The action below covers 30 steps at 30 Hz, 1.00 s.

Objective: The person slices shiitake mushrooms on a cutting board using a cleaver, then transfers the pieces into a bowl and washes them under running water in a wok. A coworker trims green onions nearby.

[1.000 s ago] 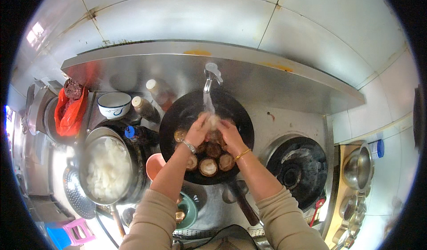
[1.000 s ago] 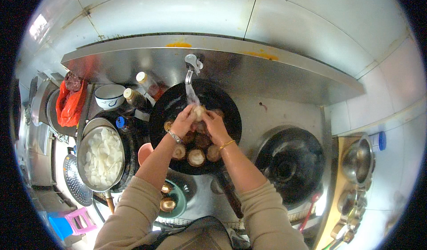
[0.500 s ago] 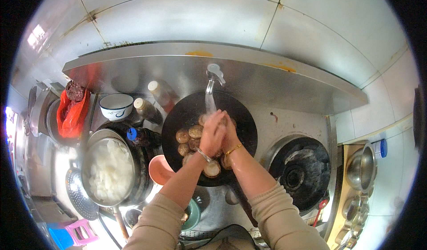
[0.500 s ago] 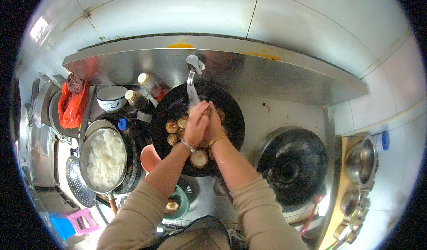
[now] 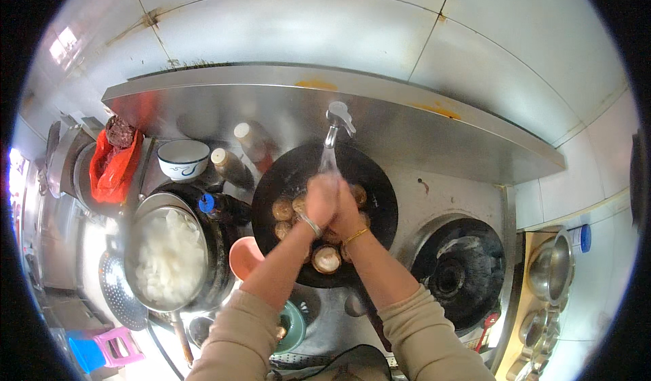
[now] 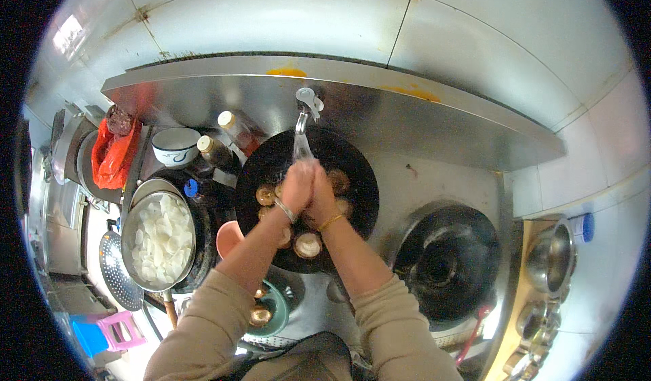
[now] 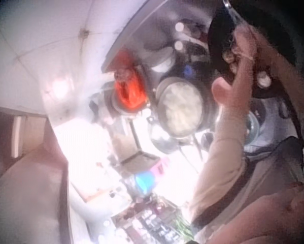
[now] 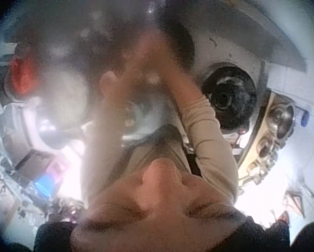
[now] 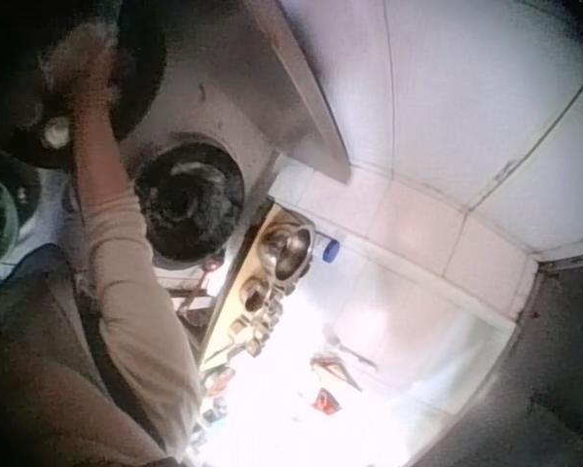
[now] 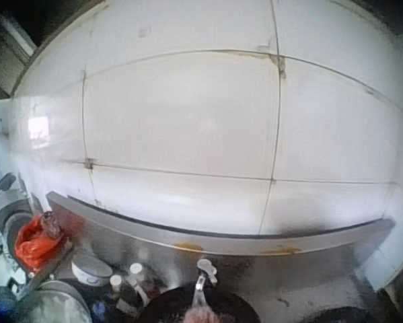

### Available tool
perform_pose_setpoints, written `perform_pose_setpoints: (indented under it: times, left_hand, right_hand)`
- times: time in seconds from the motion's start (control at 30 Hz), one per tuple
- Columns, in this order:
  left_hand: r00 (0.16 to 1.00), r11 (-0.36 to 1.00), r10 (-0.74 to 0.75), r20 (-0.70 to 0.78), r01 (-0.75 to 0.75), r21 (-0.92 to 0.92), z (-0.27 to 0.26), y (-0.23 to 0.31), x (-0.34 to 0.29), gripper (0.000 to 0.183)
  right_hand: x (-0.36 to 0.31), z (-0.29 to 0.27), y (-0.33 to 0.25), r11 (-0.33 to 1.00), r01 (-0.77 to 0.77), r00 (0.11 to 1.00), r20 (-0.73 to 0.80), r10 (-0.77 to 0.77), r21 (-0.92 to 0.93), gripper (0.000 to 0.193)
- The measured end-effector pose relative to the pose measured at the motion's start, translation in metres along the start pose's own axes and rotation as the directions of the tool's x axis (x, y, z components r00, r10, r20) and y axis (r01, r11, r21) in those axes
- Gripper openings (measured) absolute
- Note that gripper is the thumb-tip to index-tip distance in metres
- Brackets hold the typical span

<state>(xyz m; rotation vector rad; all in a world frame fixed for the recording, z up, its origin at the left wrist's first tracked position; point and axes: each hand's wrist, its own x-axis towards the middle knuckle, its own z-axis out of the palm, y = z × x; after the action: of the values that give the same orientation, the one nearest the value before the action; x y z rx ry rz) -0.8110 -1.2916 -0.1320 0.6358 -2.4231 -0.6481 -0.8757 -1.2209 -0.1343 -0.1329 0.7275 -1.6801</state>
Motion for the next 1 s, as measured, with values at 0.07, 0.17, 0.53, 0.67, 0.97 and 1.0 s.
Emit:
perform_pose_setpoints:
  times: [0.07,0.17,0.53,0.67,0.97,1.0]
  left_hand:
    - [0.979,0.953,-0.098,-0.181,0.04,-0.301,-0.001,-0.002,0.003,0.026]
    - [0.909,0.988,-0.144,0.391,0.153,0.008,-0.008,-0.007,0.007,0.027]
    - [0.862,0.525,-0.507,0.015,0.323,-0.787,0.018,0.021,-0.009,0.028]
    - [0.619,0.239,-0.784,0.04,0.36,-0.902,-0.01,0.032,-0.038,0.033]
    - [0.645,0.633,-0.714,0.274,0.761,-0.143,-0.15,0.052,-0.264,0.035]
    - [0.773,0.8,-0.583,0.252,0.6,0.011,-0.157,0.056,-0.27,0.035]
  right_hand:
    - [0.002,-0.002,0.0,0.997,-0.049,0.99,0.133,0.041,0.053,0.035]
    - [0.003,-0.002,0.003,0.978,-0.07,0.974,-0.225,0.024,-0.199,0.038]
    - [-0.009,0.005,-0.014,0.999,0.041,0.992,-0.115,-0.044,-0.023,0.047]
    - [-0.026,0.016,0.009,0.303,0.478,0.844,0.335,-0.418,-0.825,0.045]
    - [-0.044,-0.035,-0.04,-0.701,0.062,0.96,0.235,-0.153,-0.71,0.072]
    - [-0.043,-0.039,-0.037,-0.719,0.1,0.957,0.265,-0.121,-0.688,0.065]
